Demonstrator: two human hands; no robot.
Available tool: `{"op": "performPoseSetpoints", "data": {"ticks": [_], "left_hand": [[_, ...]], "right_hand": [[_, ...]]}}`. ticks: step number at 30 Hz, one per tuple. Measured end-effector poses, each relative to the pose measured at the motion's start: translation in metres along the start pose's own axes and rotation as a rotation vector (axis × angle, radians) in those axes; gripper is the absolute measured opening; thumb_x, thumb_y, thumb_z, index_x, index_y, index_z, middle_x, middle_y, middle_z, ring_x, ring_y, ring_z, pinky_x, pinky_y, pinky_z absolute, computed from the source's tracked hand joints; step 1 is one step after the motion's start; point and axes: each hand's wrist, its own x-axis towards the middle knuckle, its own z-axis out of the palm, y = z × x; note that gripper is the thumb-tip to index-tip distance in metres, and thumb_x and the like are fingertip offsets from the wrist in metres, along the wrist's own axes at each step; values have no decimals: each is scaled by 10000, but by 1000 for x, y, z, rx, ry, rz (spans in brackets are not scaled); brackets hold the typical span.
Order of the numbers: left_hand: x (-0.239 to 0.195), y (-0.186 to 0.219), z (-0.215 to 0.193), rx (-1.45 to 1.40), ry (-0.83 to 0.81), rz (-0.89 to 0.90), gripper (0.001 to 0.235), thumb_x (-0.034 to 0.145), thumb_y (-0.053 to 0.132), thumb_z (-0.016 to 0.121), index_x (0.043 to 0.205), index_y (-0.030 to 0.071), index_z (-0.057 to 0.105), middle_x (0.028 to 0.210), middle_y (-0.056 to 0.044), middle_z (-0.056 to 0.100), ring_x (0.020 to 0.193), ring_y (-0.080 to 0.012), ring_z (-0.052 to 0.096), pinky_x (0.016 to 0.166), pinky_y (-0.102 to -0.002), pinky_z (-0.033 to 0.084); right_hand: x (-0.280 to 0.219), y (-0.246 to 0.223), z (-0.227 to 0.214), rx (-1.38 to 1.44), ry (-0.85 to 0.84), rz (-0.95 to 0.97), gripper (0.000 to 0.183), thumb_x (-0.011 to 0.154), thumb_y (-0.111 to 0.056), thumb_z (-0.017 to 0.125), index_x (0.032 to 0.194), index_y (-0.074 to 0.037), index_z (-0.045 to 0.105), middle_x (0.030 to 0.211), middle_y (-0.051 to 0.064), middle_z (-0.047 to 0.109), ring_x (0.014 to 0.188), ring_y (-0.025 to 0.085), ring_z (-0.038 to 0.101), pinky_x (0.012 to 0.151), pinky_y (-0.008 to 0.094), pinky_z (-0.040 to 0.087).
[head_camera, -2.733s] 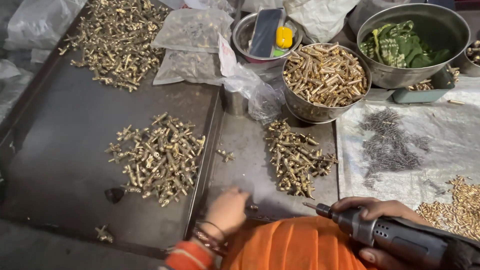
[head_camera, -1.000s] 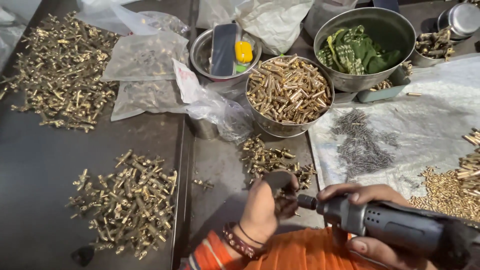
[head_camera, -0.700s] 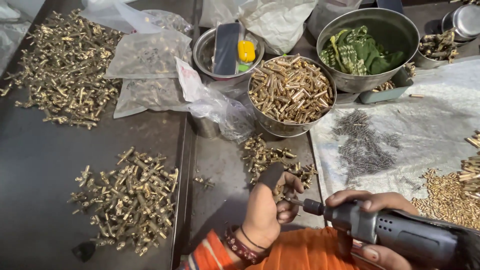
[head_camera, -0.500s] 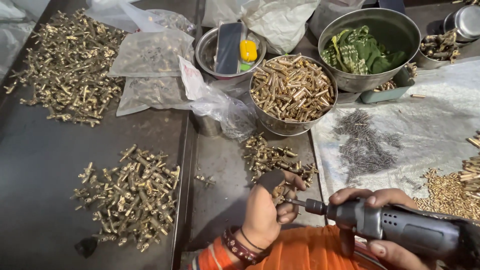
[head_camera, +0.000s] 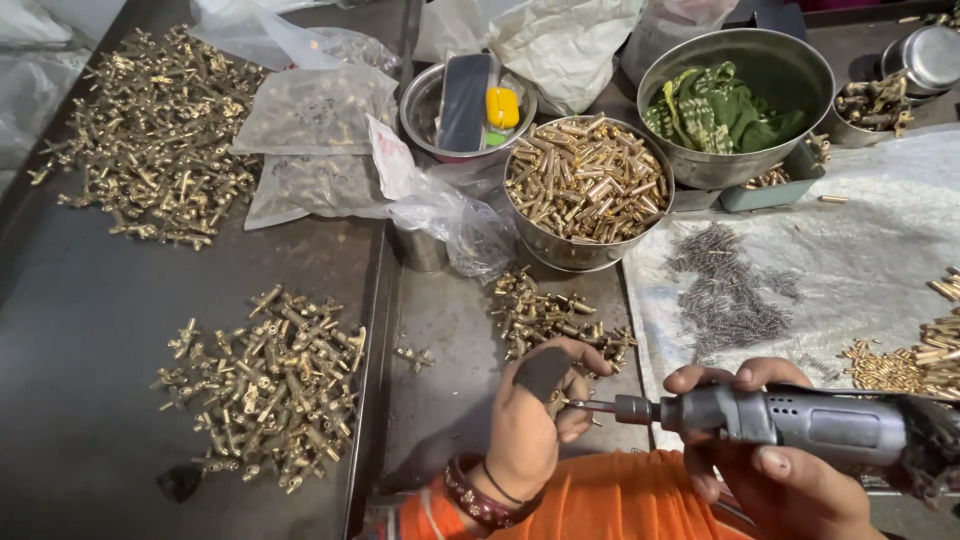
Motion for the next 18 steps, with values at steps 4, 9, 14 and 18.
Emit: {"op": "performPoseSetpoints", "data": {"ticks": [4, 9, 14, 18], "left_hand": [[-4, -1, 2, 112, 0, 108, 405, 1036, 309, 470, 1019, -51, 657, 678, 6, 506, 481, -56, 383, 452, -225, 299], [-8, -2, 7, 157, 34, 125, 347, 1053, 242, 450, 1053, -40, 652, 724, 30, 513, 515, -44, 393, 476, -219, 302], [-11, -5, 7, 183, -24, 192, 332, 1088, 218, 438, 1081, -42, 644, 685, 15, 464, 550, -38, 370, 498, -222, 298], [-12, -4, 11, 84, 13, 123, 326, 1054, 204, 439, 1040, -50, 644, 691, 0, 490, 516, -48, 367, 470, -228, 296]], "right_hand": [[1, 0, 2, 50, -27, -9, 600, 842, -62, 737, 1373, -69, 458, 1387, 367, 431, 1033, 341, 582, 662, 446, 547], [-3, 1, 5, 66, -13, -29, 587, 858, -58, 725, 1381, -67, 459, 1386, 372, 431, 1025, 340, 583, 656, 436, 548], [-3, -1, 5, 38, -59, -45, 573, 863, -72, 729, 1373, -74, 468, 1388, 371, 428, 1043, 340, 597, 654, 429, 549], [-6, 1, 0, 72, -86, -49, 575, 868, -75, 732, 1381, -74, 474, 1401, 376, 426, 1045, 334, 601, 668, 424, 545]]}}
